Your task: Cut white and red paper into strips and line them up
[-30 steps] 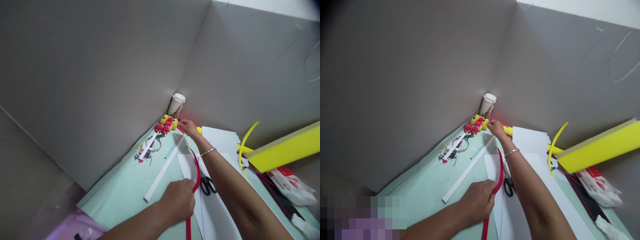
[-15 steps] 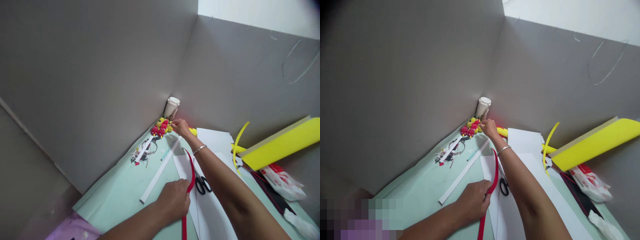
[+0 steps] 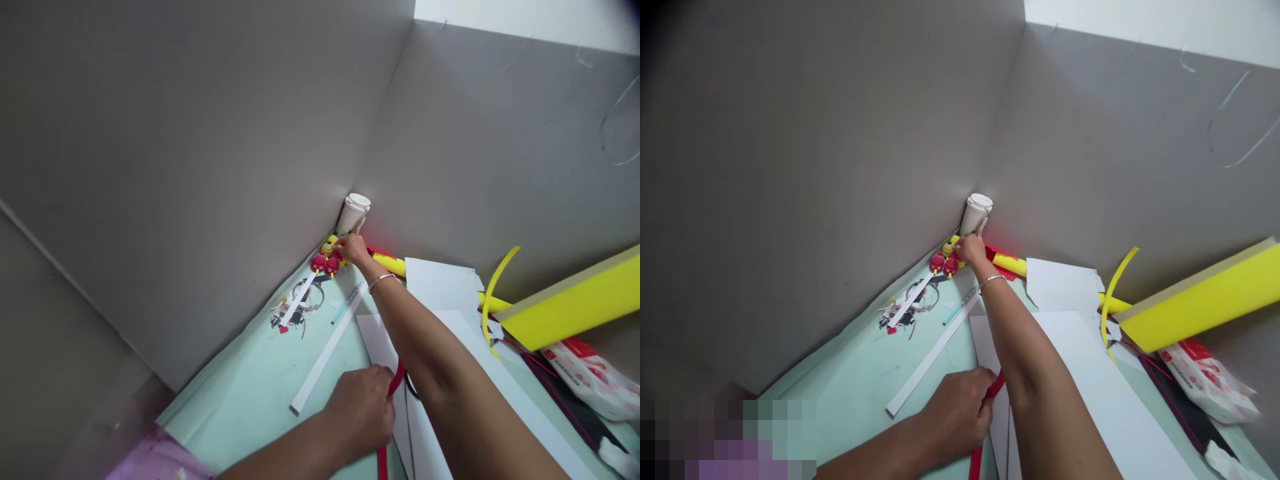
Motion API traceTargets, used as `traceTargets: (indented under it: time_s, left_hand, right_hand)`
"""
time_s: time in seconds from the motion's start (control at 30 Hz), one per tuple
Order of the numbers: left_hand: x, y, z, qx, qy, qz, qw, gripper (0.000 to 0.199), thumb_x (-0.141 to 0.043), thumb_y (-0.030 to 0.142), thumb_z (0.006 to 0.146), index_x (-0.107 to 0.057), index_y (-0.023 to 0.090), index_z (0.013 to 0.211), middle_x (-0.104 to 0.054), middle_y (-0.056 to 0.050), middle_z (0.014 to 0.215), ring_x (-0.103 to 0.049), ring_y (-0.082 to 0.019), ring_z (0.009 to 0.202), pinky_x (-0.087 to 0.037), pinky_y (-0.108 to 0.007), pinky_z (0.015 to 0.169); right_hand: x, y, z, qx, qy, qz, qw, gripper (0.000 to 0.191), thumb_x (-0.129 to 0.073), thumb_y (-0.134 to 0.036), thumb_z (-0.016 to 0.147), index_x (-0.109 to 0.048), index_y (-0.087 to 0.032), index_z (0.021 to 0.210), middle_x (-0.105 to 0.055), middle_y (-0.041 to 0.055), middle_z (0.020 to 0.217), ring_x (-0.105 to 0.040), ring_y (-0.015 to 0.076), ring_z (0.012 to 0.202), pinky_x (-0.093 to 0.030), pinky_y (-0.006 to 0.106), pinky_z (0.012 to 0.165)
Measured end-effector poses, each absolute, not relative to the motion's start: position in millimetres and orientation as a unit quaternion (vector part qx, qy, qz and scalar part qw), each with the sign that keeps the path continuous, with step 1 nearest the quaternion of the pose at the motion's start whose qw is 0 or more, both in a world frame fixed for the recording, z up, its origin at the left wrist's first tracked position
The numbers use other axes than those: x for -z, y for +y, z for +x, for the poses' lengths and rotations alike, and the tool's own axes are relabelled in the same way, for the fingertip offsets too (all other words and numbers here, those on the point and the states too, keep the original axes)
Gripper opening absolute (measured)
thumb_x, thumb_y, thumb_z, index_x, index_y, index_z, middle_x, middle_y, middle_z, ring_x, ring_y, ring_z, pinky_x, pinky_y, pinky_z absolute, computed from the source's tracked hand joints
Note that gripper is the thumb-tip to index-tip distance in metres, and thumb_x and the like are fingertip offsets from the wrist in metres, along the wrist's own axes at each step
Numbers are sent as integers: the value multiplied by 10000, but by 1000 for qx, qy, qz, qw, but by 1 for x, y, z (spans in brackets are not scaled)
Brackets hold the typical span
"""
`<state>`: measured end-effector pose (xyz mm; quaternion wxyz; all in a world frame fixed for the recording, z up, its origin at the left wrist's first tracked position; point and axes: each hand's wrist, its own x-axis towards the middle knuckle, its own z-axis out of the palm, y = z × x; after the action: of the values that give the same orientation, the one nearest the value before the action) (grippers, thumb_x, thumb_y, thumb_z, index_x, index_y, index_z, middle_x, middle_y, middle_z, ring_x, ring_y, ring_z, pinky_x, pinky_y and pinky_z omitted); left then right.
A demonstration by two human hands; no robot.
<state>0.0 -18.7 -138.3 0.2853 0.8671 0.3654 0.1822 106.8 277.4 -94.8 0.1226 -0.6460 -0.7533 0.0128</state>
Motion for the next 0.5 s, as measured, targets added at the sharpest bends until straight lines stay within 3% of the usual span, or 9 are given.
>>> traceTargets:
  time_s: [0.5]
  left_hand:
    - [138, -18, 0, -182, 359, 873, 275, 133, -432, 203, 835, -542, 187, 907, -667, -73, 936, -658, -261, 812, -510, -356, 704]
  right_hand:
    - [111, 270, 121, -15, -699, -686, 200, 293, -581, -332, 951, -591, -188, 1206, -605, 86, 1233, -630, 219, 1021, -543, 423, 863]
